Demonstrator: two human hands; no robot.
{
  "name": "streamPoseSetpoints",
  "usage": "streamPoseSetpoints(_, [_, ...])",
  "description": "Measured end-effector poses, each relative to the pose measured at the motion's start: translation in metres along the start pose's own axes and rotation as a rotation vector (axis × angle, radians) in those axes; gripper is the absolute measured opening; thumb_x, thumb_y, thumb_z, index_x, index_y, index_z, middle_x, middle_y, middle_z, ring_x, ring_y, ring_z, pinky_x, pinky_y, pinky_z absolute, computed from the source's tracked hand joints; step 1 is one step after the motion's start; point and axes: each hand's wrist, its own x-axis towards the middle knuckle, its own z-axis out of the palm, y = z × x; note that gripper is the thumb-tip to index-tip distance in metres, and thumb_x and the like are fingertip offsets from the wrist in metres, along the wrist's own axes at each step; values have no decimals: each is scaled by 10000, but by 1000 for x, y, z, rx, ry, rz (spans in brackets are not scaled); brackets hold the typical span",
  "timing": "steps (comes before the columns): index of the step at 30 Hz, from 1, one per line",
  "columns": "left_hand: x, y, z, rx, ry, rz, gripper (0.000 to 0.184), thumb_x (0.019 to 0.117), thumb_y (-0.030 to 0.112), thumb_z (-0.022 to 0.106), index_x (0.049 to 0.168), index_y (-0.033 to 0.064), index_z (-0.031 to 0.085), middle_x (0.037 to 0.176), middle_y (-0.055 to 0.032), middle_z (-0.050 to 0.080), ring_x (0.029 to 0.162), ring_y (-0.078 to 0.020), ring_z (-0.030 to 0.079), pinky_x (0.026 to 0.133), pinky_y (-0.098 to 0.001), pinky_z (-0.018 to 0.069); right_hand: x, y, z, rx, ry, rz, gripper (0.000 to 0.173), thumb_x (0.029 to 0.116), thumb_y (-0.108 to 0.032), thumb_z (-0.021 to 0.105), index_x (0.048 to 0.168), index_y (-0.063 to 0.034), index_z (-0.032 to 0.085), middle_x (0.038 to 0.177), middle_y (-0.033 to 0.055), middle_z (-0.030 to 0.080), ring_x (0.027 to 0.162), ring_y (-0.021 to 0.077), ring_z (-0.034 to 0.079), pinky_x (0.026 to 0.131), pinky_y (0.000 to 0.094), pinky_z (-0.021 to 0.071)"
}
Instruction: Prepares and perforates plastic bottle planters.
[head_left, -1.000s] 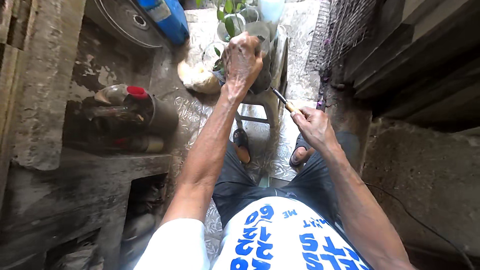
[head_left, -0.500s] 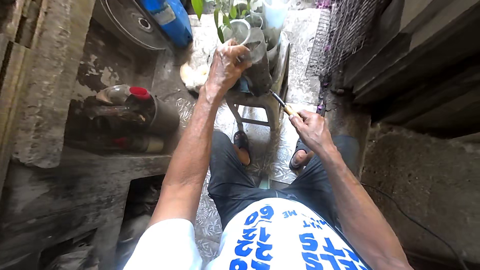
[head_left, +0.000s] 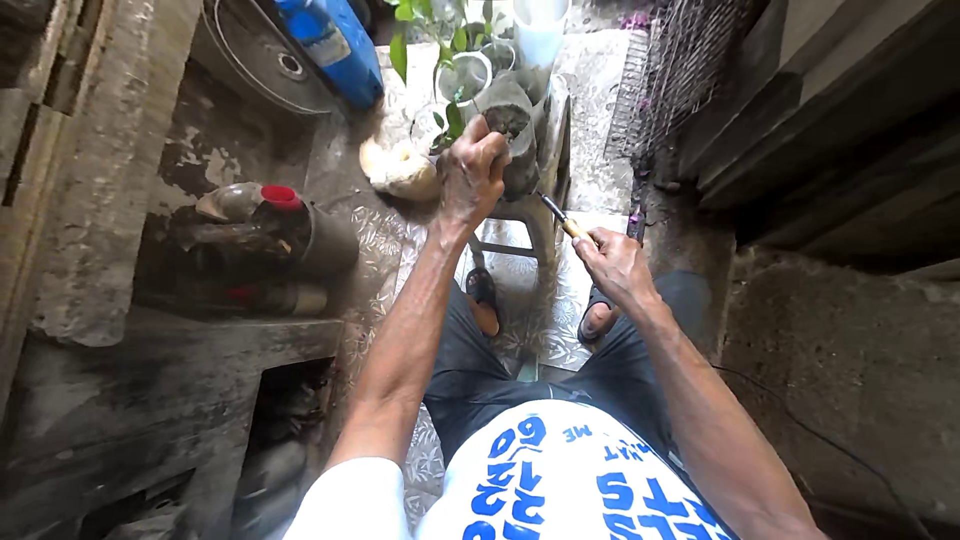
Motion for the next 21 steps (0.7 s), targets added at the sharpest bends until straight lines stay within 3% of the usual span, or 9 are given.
streamPoseSetpoints(5, [-4,10,3,40,80,-17,100,929,89,666,885,54,749,902,-143,644,755,-256,651,670,-406,544,1,5,-2,10,29,-13,408,1072,-437,480,936,-99,664,674,105,561,561,283,557,508,504,429])
streamPoseSetpoints(13, [13,19,-12,115,33,-142,120,912,111,649,895,79,764,964,-142,690,839,-270,689,740,-437,553,1,6,-3,60,39,-22,404,1070,-446,482,977,-101,670,680,104,561,547,275,545,494,496,423])
streamPoseSetpoints(18, [27,21,-13,178,-110,-258,151,893,126,634,929,77,773,982,-137,689,912,-287,683,806,-476,541,3,5,-3,58,45,-44,404,1073,-437,479,940,-99,656,674,102,551,549,274,543,497,490,418])
streamPoseSetpoints(21, [36,18,-13,191,-191,-312,144,875,149,647,933,88,764,1021,-135,688,966,-301,678,842,-514,535,6,1,-4,27,27,-37,412,1068,-431,470,947,-85,656,706,133,573,598,317,582,518,533,440])
